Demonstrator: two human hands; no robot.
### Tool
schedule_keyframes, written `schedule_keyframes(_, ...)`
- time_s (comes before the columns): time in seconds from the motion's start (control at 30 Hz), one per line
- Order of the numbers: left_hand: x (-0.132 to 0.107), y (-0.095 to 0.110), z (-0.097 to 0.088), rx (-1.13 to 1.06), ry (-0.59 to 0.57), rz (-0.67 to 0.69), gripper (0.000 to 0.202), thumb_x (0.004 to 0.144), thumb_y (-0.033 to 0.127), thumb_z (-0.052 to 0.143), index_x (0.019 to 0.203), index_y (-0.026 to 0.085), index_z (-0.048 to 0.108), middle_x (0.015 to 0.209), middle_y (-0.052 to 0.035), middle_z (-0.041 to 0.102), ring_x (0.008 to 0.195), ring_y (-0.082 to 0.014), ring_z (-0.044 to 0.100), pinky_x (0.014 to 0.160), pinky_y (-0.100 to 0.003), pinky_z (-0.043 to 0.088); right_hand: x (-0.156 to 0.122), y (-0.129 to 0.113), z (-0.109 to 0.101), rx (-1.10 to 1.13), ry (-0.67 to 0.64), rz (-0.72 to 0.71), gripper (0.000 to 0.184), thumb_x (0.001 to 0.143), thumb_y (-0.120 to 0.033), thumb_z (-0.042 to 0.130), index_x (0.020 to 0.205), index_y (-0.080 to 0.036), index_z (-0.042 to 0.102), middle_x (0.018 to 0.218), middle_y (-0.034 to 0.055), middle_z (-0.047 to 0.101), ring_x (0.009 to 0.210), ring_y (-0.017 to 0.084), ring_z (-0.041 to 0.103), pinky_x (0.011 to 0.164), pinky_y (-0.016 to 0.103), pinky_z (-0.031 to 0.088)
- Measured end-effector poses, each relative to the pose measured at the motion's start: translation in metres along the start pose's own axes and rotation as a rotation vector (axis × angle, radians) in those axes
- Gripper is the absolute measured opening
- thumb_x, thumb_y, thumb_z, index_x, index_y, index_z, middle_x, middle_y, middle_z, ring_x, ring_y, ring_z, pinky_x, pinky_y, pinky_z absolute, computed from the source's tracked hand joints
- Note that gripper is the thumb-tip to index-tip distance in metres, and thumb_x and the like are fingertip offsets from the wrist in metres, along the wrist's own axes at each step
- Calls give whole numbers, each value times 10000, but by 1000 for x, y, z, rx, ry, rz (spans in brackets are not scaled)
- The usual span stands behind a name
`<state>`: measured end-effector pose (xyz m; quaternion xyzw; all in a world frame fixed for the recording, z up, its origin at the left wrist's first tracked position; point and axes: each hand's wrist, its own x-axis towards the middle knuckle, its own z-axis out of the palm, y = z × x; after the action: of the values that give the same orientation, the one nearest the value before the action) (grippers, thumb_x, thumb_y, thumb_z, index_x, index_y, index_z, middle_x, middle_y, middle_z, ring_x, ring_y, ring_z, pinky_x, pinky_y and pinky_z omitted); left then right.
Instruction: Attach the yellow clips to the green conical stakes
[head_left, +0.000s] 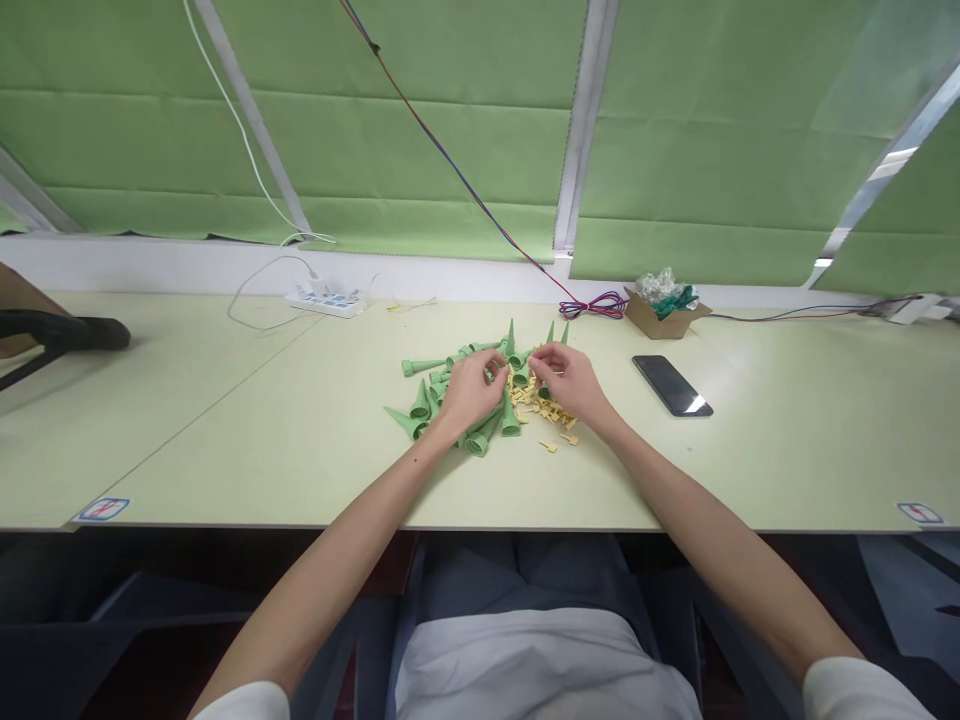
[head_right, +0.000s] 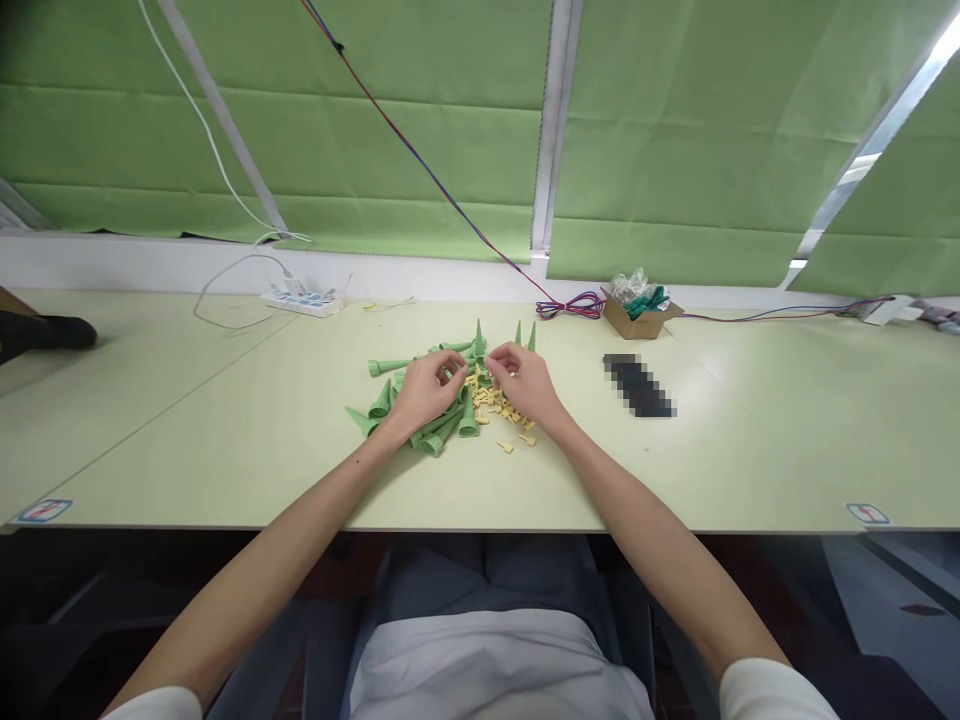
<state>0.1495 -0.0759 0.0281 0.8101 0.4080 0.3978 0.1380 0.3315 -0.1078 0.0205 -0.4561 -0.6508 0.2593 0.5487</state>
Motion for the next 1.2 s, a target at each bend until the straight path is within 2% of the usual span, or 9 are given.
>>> schedule_keyframes(0.07,0,2,0,-12,-32,29,123,862,263,582,872,181,673,796,-18,689,625,-140,552,662,-289,443,2,3,-2,3,87,-4,225,860,-410,629,869,-188,591,739,21,652,574,156,628,586,307,505)
schedule_keyframes(0.13,-1,3,0,-24,-74,62,132,853,279,608,894,177,683,807,-21,688,640,-143,562,662,-289,446,2,4,-3,4,117,-2,225,857,-411,632,870,-192,581,756,29,666,569,156,630,582,310,509)
schedule_keyframes(0.37,-2,4,2,-54,-151,139,160,874,324,628,891,182,699,868,-26,690,638,-137,558,652,-293,440,-2,2,1,-8,60,-19,253,861,-439,636,819,-197,573,736,28,670,575,153,625,574,304,514)
schedule_keyframes(0.53,-1,5,2,-58,-133,160,176,914,314,587,865,183,694,827,-24,681,673,-146,557,668,-291,432,-3,0,2,-66,54,-35,292,857,-479,644,802,-200,579,719,27,662,590,160,626,556,293,484)
schedule_keyframes(0.97,-2,3,4,-104,-69,215,191,953,244,521,922,184,700,873,-42,701,752,-166,595,702,-292,455,-4,1,2,-82,32,-46,361,843,-553,652,799,-203,577,739,40,676,649,173,636,580,295,490)
schedule_keyframes(1.2,0,0,3,-71,-40,186,198,951,258,520,898,189,697,833,-42,680,762,-174,593,725,-296,460,-4,-2,2,-13,-44,-39,312,875,-521,608,948,-218,622,772,19,661,604,151,604,564,292,490)
